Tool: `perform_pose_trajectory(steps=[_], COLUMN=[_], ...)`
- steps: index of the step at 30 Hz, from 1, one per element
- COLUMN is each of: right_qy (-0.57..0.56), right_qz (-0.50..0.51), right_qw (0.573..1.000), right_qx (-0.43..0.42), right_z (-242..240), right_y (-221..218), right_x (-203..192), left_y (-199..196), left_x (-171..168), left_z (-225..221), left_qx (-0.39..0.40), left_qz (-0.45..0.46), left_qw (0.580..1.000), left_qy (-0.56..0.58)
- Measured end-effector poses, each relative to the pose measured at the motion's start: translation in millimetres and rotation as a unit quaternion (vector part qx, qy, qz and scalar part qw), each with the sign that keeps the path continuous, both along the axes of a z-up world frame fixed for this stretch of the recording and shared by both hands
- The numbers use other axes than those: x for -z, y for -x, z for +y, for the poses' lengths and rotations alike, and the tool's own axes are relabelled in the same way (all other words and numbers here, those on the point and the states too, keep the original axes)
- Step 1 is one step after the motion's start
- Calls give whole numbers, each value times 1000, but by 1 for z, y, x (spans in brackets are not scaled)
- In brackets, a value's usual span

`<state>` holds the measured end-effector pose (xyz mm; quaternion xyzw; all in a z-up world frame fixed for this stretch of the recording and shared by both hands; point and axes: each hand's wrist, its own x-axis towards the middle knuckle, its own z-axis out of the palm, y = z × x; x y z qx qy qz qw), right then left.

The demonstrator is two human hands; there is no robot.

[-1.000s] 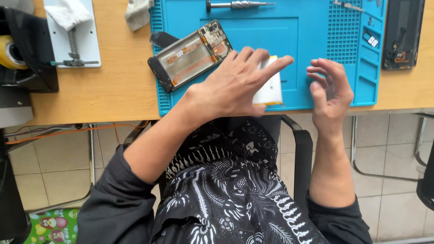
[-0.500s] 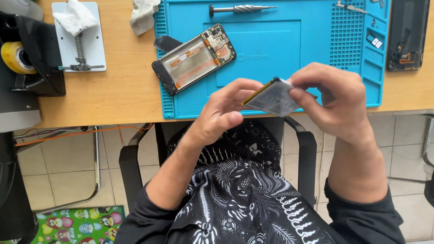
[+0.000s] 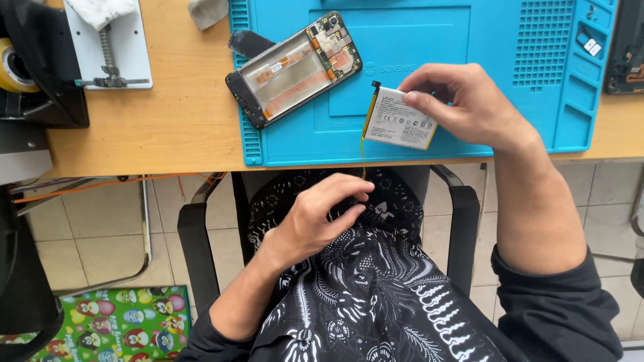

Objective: The person removes a battery from a disassembled smartphone, peels off a protective film from a new battery, and installs the new battery into the phone. They then connect a charging cable to the device.

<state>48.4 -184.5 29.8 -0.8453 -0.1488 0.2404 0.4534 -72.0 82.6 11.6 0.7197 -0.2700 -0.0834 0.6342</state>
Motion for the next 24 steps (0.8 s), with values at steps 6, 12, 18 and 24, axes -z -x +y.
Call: perform_pose_trajectory(steps=[6, 12, 18, 24], right_qy=[71, 158, 144, 116], right_qz=[-141, -379, -359, -351], right_qw=[984, 903, 916, 926], right_qx=[-77, -128, -108, -79], right_z=[12, 21, 29, 34], right_y=[5, 18, 24, 17], right_x=[7, -1, 11, 27], left_y=[10, 12, 11, 10], left_x=[4, 13, 8, 4], left_z=[-4, -4, -5, -7], left_qx=[-6, -29, -46, -97], left_qz=[-77, -126, -179, -225], left_qw=[997, 991, 981, 964], left_qy=[-5, -38, -61, -107])
